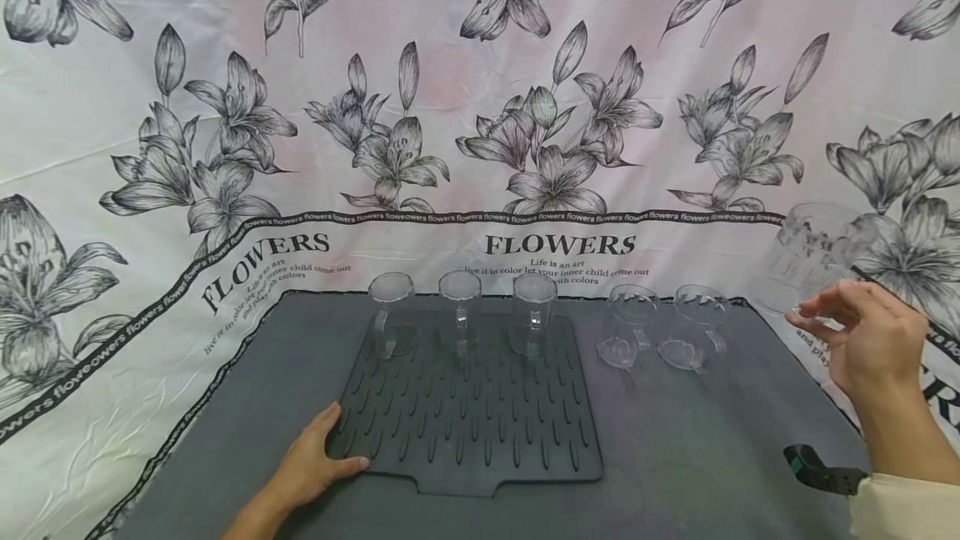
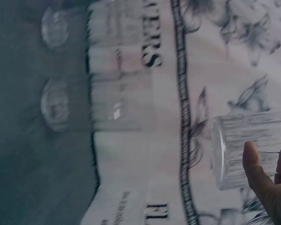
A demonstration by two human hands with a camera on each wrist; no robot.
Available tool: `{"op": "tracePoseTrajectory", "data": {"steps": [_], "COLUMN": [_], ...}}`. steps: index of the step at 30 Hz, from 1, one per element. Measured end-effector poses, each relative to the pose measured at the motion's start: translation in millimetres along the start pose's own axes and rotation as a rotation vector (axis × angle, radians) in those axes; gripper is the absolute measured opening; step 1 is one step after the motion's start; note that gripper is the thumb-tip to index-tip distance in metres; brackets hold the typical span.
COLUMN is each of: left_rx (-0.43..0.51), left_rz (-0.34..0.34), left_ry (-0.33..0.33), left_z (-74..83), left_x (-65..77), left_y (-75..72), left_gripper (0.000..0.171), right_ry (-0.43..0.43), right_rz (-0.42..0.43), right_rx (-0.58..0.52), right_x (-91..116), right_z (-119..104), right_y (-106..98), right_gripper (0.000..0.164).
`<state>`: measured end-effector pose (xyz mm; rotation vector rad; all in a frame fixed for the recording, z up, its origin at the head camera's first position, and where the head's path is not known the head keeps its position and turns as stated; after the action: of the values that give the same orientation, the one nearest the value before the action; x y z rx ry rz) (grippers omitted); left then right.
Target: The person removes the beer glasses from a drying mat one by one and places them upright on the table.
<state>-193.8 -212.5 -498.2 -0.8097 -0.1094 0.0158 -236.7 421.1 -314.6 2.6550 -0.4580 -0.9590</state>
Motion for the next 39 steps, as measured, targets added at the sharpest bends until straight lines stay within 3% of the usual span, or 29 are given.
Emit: {"op": "tracePoseTrajectory", "data": {"steps": [6, 15, 21, 39], "left_rx": [0.007, 0.019, 0.011, 0.024], "left_rz": [-0.001, 0.007, -0.006, -0.008], "left_ry": [0.005, 0.008, 0.003, 0.005], "left_z": [-2.0, -1.4, -5.2, -4.5], "left_x": [0.4, 0.2, 0.8, 0.9], "left_y": [-0.1, -0.5, 0.8, 1.7], "left_gripper": [0.105, 0.106, 0.106, 0.105], "right_ry": [0.07, 0.243, 0.333, 0.42], "right_rz": [0.047, 0.064, 0.115, 0.174], "right_rx": [-0.014, -0.252, -0.25, -0.209], "right_x": [-2, 2, 10, 24], "right_z": [32, 65, 86, 127], "right_y": [-28, -56, -71, -89], "right_gripper": [0.029, 0.03, 0.032, 0.04]}}
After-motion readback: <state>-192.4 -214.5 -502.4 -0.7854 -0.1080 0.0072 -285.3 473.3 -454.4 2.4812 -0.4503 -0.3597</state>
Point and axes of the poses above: each hand's wrist, its own x-axis away from the middle knuckle, its own y-axis out of the palm, z = x × y, the point moved 4 cm from there along -x, towards the middle knuckle, and after that the axes turned 7 degrees about -y, right-handed, at the moved point
